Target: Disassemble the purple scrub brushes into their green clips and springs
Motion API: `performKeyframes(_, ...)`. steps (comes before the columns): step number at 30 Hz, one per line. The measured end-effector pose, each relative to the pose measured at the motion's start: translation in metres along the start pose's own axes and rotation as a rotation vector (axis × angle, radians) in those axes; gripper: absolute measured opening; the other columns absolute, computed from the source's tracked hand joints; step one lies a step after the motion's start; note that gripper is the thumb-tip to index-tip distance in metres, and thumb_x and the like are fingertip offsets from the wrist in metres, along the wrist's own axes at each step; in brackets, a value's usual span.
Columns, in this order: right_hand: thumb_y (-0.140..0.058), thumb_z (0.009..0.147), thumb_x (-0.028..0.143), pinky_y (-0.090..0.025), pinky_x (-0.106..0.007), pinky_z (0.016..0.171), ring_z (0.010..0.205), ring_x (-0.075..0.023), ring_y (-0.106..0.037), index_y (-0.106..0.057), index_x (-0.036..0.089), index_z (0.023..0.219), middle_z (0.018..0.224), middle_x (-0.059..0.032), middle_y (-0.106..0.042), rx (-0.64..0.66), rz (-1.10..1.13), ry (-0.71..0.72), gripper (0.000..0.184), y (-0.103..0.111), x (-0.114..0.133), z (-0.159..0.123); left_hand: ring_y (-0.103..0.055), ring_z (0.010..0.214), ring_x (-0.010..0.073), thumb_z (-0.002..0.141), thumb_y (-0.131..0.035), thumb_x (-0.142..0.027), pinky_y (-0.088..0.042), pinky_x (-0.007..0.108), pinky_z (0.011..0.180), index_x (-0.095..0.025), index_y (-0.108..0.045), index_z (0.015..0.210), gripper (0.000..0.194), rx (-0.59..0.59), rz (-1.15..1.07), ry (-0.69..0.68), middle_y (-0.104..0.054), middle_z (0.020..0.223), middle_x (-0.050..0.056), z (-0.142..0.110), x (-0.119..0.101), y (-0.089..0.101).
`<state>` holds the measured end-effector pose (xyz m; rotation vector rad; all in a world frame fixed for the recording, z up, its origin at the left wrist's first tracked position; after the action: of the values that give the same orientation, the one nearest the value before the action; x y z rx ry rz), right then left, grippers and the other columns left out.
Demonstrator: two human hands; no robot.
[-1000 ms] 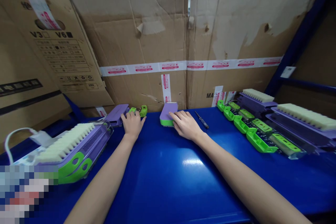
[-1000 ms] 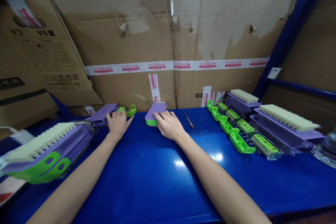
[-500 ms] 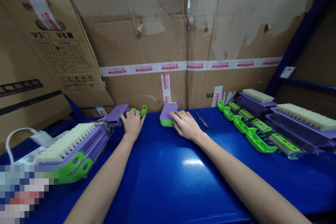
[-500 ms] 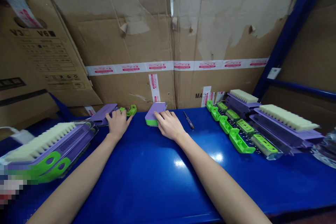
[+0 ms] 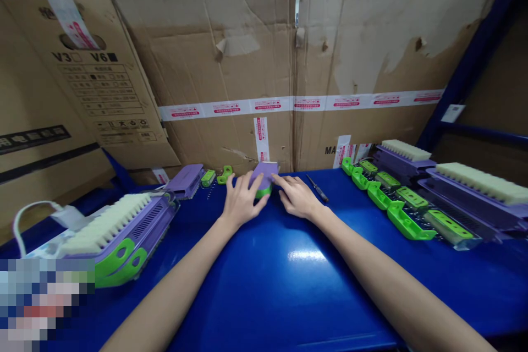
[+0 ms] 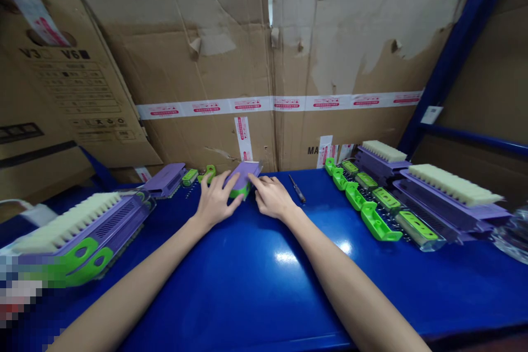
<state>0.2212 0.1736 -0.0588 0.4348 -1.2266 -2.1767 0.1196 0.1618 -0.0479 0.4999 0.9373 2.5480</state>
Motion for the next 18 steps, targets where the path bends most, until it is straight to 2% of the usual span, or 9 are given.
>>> performKeyframes(3,-0.040,0.080,0.012,-0.040,-0.037,0.090,0.107,-0.0224,-0.052,-0.035,0.008,0.140,0.117,-0.0152,-0.061,-0.021,0.009,0.081,0.061,0.003,0.015,0.002,-0.054,0.106,0.0331,0.085,-0.051,-0.049,-0.028,0.056,0.100,-0.013,-0.057,0.121,0.051,0.007,-0.016,0.000,-0.054,0.125,0.021,0.000,-0.012,-0.004)
performKeyframes(7,-0.041,0.079,0.012,-0.038,-0.040,0.093,0.112,-0.0247,-0.049,-0.038,0.009,0.139,0.118,-0.0158,-0.061,-0.036,-0.044,0.116,0.060,0.003,0.022,0.003,-0.055,0.108,0.0302,0.090,-0.046,-0.033,-0.038,0.050,0.097,-0.013,-0.062,0.108,0.031,0.008,-0.088,0.045,-0.061,0.115,0.017,0.000,0.005,-0.011)
performKeyframes(10,-0.043,0.085,0.022,-0.035,-0.044,0.098,0.121,-0.0266,-0.043,-0.037,0.010,0.139,0.132,-0.0177,-0.051,-0.111,-0.040,0.020,0.056,0.010,0.005,0.001,-0.055,0.113,0.0248,0.091,-0.039,-0.018,-0.039,0.046,0.102,-0.013,-0.061,0.107,0.028,-0.007,-0.201,-0.032,-0.063,0.116,0.014,-0.002,0.019,-0.016)
performKeyframes(13,-0.052,0.083,0.036,-0.030,-0.049,0.102,0.131,-0.0304,-0.032,-0.032,0.011,0.142,0.142,-0.0187,-0.039,-0.156,-0.018,-0.079,0.067,0.013,-0.020,-0.003,-0.054,0.117,0.0223,0.089,-0.037,-0.011,-0.040,0.046,0.105,-0.014,-0.060,0.111,0.032,0.006,-0.283,-0.111,-0.061,0.122,0.013,-0.006,0.028,-0.019)
performKeyframes(16,-0.060,0.077,0.042,-0.027,-0.052,0.104,0.136,-0.0317,-0.024,-0.021,0.013,0.146,0.147,-0.0201,-0.029,-0.128,0.022,-0.136,0.084,0.006,-0.041,-0.007,-0.053,0.119,0.0213,0.085,-0.037,-0.006,-0.043,0.045,0.103,-0.014,-0.060,0.113,0.037,0.000,-0.313,-0.190,-0.061,0.122,0.013,-0.009,0.023,-0.014)
performKeyframes(18,-0.062,0.076,0.041,-0.029,-0.050,0.104,0.135,-0.0300,-0.026,-0.014,0.014,0.148,0.147,-0.0208,-0.029,-0.083,0.075,-0.139,0.090,-0.001,-0.048,-0.008,-0.056,0.116,0.0213,0.085,-0.038,-0.005,-0.045,0.044,0.102,-0.015,-0.062,0.110,0.036,-0.022,-0.303,-0.237,-0.063,0.119,0.013,-0.009,0.012,-0.007)
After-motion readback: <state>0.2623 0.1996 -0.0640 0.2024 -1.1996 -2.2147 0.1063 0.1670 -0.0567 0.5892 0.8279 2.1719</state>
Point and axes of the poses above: each hand's wrist, its own z-axis towards the middle knuckle, its own y-axis out of the back of the hand, x = y × z, the point moved 10 cm from there along z, towards the middle knuckle
